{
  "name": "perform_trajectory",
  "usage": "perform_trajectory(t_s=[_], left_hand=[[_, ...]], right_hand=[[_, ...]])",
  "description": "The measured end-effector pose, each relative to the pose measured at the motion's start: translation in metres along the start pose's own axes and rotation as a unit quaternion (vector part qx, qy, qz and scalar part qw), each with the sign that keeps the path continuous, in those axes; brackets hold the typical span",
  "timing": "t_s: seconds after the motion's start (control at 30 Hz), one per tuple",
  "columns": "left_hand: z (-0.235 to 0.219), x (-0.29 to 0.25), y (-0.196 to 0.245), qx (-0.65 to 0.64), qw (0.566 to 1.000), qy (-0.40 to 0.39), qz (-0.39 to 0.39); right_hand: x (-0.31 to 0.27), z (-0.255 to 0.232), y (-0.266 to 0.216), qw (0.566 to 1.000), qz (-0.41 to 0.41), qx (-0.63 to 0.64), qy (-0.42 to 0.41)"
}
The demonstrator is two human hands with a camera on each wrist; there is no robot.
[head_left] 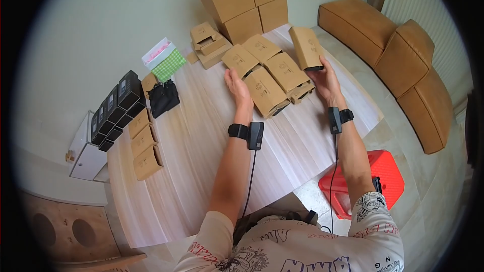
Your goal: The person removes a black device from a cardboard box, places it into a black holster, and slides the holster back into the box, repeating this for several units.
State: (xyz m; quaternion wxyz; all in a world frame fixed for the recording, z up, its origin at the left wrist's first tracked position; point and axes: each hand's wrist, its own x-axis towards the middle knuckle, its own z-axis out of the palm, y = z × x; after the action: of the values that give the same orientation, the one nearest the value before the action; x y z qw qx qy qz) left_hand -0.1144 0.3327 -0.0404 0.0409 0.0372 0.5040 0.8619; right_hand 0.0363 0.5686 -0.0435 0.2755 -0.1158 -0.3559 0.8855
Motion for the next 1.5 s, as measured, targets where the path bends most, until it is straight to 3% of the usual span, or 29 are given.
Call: perform_trajectory(t_s=[0.3, 0.4, 0.5, 0.6, 0.63, 0.7, 0.73, 0.8, 0.87, 0.9, 0.93, 1.0, 1.07, 1.13, 1.17, 1.2, 1.23, 1.27, 1.33, 1.4, 1.5], left_hand=[[0.013, 0.004, -0.012, 0.097, 0.994, 0.050, 0.012], [0.008, 0.005, -0.014, 0.065, 0.996, 0.061, 0.031], [-0.002, -0.012, 0.002, 0.060, 0.997, 0.055, 0.017], [-0.029, 0.000, -0.005, 0.122, 0.989, 0.085, -0.002], [-0.029, -0.009, 0.014, 0.119, 0.989, 0.089, 0.004], [-0.034, -0.039, 0.050, 0.091, 0.996, 0.006, 0.015], [-0.035, -0.053, 0.065, 0.092, 0.996, 0.007, 0.014], [-0.038, -0.079, 0.090, -0.067, 0.980, -0.187, -0.014], [-0.039, -0.094, 0.106, -0.061, 0.984, -0.169, 0.008], [-0.043, -0.097, 0.111, -0.055, 0.987, -0.150, 0.032], [-0.054, -0.088, 0.111, -0.056, 0.987, -0.150, 0.030], [-0.085, -0.059, 0.104, -0.038, 0.991, -0.124, -0.039], [-0.106, -0.027, 0.082, 0.025, 0.995, -0.085, -0.054], [-0.114, 0.002, 0.060, 0.086, 0.993, -0.048, -0.067], [-0.111, 0.013, 0.046, 0.179, 0.984, -0.007, -0.008], [-0.107, 0.022, 0.037, 0.269, 0.961, 0.034, 0.050], [-0.102, 0.031, 0.030, 0.268, 0.961, 0.035, 0.052], [-0.097, 0.041, 0.025, 0.307, 0.948, 0.049, 0.069], [-0.087, 0.055, 0.028, 0.348, 0.931, 0.063, 0.085], [-0.080, 0.063, 0.030, 0.417, 0.903, 0.007, 0.106], [-0.070, 0.057, 0.028, 0.439, 0.891, 0.043, 0.109]], right_hand=[[-0.001, 0.002, 0.003, 1.000, 0.030, -0.002, -0.002], [-0.001, 0.001, -0.003, 0.999, 0.045, -0.004, -0.019], [-0.006, 0.003, -0.018, 1.000, -0.002, 0.004, -0.016], [-0.013, 0.007, -0.042, 0.965, -0.121, -0.231, -0.019], [-0.026, 0.027, -0.049, 0.955, -0.124, -0.270, -0.004], [-0.056, 0.071, -0.049, 0.942, -0.131, -0.307, -0.035], [-0.070, 0.093, -0.042, 0.926, -0.138, -0.344, -0.062], [-0.092, 0.131, -0.012, 0.909, -0.142, -0.377, -0.101], [-0.115, 0.157, 0.007, 0.838, -0.114, -0.488, -0.216], [-0.114, 0.159, 0.020, 0.827, -0.187, -0.473, -0.242], [-0.112, 0.159, 0.014, 0.826, -0.186, -0.474, -0.241], [-0.099, 0.154, -0.009, 0.786, -0.290, -0.544, -0.049], [-0.055, 0.116, -0.027, 0.800, -0.302, -0.518, -0.009], [-0.007, 0.062, -0.032, 0.757, -0.298, -0.581, 0.008], [0.006, 0.041, -0.029, 0.757, -0.300, -0.581, 0.006], [0.017, 0.022, -0.026, 0.787, -0.238, -0.569, -0.013], [0.027, 0.013, -0.019, 0.813, -0.175, -0.555, -0.033], [0.029, 0.009, -0.008, 0.812, -0.177, -0.555, -0.035], [0.024, -0.001, 0.012, 0.936, -0.051, -0.346, -0.029], [0.029, -0.005, 0.007, 0.935, -0.015, -0.352, -0.041], [0.030, 0.006, -0.007, 0.945, -0.004, -0.323, -0.051]])
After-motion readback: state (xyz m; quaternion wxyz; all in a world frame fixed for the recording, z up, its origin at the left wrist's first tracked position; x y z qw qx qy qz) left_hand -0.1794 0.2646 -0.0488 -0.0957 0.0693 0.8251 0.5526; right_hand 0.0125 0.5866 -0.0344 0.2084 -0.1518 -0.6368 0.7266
